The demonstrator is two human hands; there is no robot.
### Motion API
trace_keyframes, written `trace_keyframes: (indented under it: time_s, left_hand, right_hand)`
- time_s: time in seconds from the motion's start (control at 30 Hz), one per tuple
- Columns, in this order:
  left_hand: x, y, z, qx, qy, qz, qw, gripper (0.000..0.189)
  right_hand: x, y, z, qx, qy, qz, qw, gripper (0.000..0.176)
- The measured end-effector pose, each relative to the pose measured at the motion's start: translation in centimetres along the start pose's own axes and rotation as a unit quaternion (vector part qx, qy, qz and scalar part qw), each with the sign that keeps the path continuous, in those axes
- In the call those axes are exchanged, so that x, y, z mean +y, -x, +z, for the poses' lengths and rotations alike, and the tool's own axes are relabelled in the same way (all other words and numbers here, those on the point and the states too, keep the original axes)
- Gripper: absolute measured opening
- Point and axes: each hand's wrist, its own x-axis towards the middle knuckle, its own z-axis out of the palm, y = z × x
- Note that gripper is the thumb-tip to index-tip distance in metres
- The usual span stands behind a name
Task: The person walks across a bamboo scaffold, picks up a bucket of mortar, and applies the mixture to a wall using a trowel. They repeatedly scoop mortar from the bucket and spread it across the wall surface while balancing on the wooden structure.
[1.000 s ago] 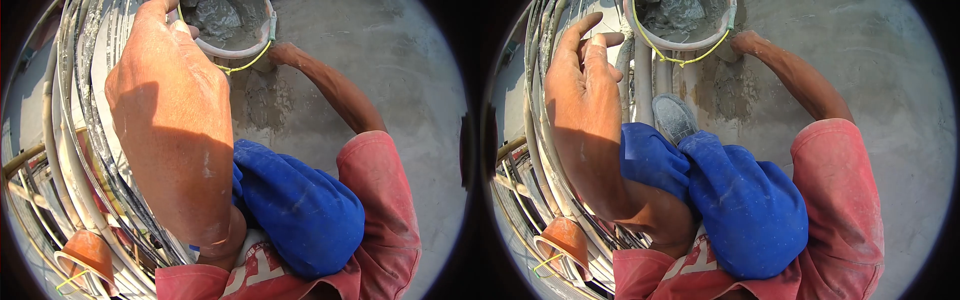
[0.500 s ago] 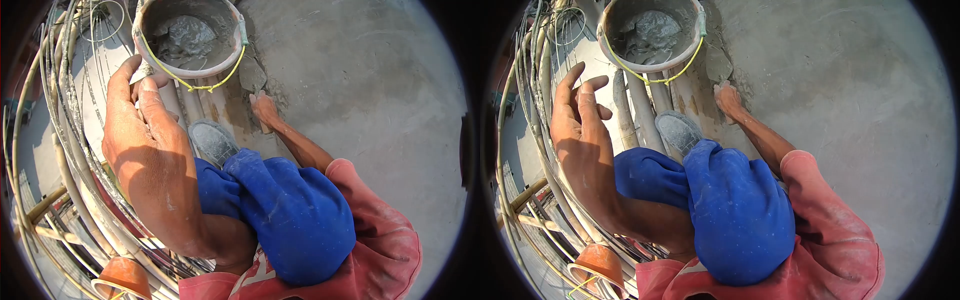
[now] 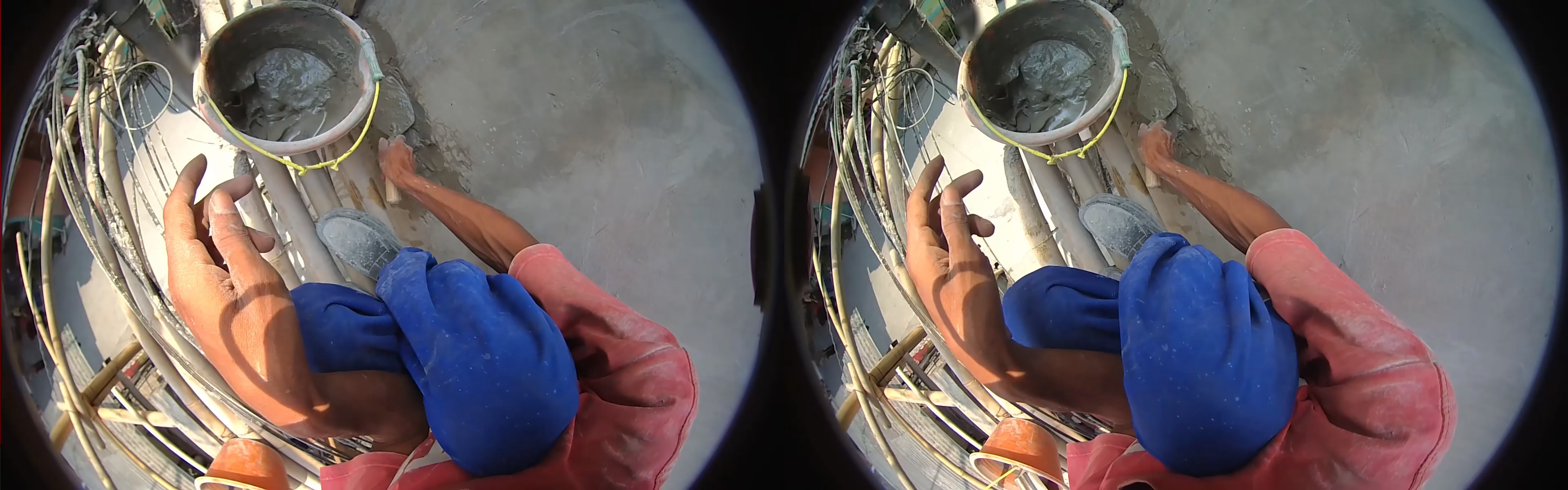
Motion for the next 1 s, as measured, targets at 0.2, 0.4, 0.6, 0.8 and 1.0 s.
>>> trace_keyframes:
  time_s: [0.2, 0.4, 0.6, 0.8, 1.0]
  left_hand:
    - [0.1, 0.0, 0.2, -0.005, 0.019, -0.010, 1.000, 0.035]
    - [0.0, -0.1, 0.4, -0.016, 0.029, -0.005, 0.999, 0.035]
    - [0.2, -0.4, 0.8, -0.038, 0.030, 0.013, 0.999, 0.035]
    - [0.8, 0.1, 0.9, -0.033, 0.013, -0.004, 0.999, 0.033]
    - [0.6, -0.2, 1.3, -0.057, 0.033, 0.002, 0.998, 0.033]
  right_hand:
    - [-1.4, 0.3, 0.5, -0.005, 0.059, -0.027, 0.998, 0.046]
    - [-2.5, -0.5, -0.9, 0.005, 0.036, -0.002, 0.999, 0.048]
    - [-2.6, -1.8, 0.5, -0.022, 0.045, -0.002, 0.999, 0.048]
    - [-3.5, -1.7, 0.0, 0.004, 0.005, 0.005, 1.000, 0.050]
    - [-3.1, -1.6, 1.6, -0.062, 0.045, 0.044, 0.996, 0.042]
